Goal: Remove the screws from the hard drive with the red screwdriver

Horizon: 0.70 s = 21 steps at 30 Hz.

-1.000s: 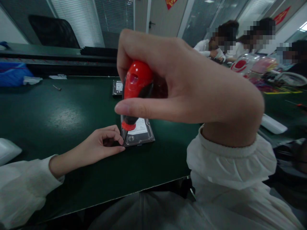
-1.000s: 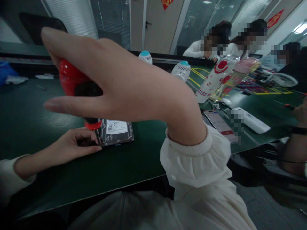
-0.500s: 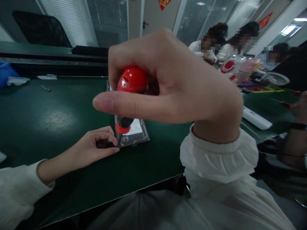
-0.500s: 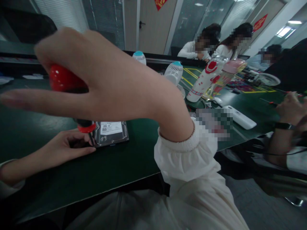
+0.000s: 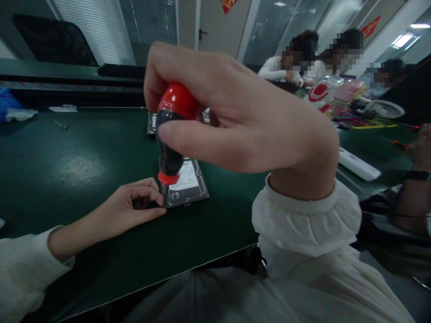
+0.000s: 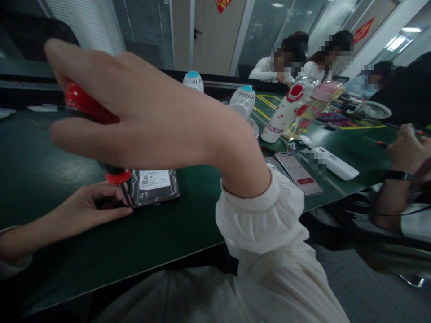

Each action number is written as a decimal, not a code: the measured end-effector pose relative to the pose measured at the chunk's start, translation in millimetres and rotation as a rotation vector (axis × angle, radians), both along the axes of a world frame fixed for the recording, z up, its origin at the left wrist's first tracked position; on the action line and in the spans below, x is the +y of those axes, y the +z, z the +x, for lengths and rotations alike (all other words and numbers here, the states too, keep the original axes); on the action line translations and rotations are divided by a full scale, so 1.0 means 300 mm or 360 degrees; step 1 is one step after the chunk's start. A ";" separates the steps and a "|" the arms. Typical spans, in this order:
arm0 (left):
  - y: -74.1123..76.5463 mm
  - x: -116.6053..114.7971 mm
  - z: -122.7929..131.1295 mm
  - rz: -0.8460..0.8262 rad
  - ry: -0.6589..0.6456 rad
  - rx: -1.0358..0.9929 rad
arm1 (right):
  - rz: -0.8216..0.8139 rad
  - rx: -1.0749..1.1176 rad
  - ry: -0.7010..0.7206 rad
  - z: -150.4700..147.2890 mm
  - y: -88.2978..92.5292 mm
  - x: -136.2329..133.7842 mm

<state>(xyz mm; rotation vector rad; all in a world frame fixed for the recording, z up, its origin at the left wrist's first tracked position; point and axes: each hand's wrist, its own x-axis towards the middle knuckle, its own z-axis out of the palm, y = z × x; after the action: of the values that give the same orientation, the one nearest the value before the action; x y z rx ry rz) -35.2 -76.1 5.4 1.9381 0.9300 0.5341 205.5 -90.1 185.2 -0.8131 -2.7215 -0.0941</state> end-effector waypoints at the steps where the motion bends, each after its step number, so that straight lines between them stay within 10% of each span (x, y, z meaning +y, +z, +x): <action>1: 0.000 0.000 0.001 0.0000 0.0002 -0.0004 | -0.0008 0.0015 0.0036 -0.001 0.000 -0.001; 21: 0.012 -0.005 0.012 0.0054 -0.0034 -0.0022 | 0.0114 0.0064 0.0175 0.017 -0.019 0.004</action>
<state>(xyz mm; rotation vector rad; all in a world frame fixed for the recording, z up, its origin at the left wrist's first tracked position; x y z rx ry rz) -31.6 -77.7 9.0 1.9707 0.8956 0.5531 210.6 -89.0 179.4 -0.6378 -2.7020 -0.1486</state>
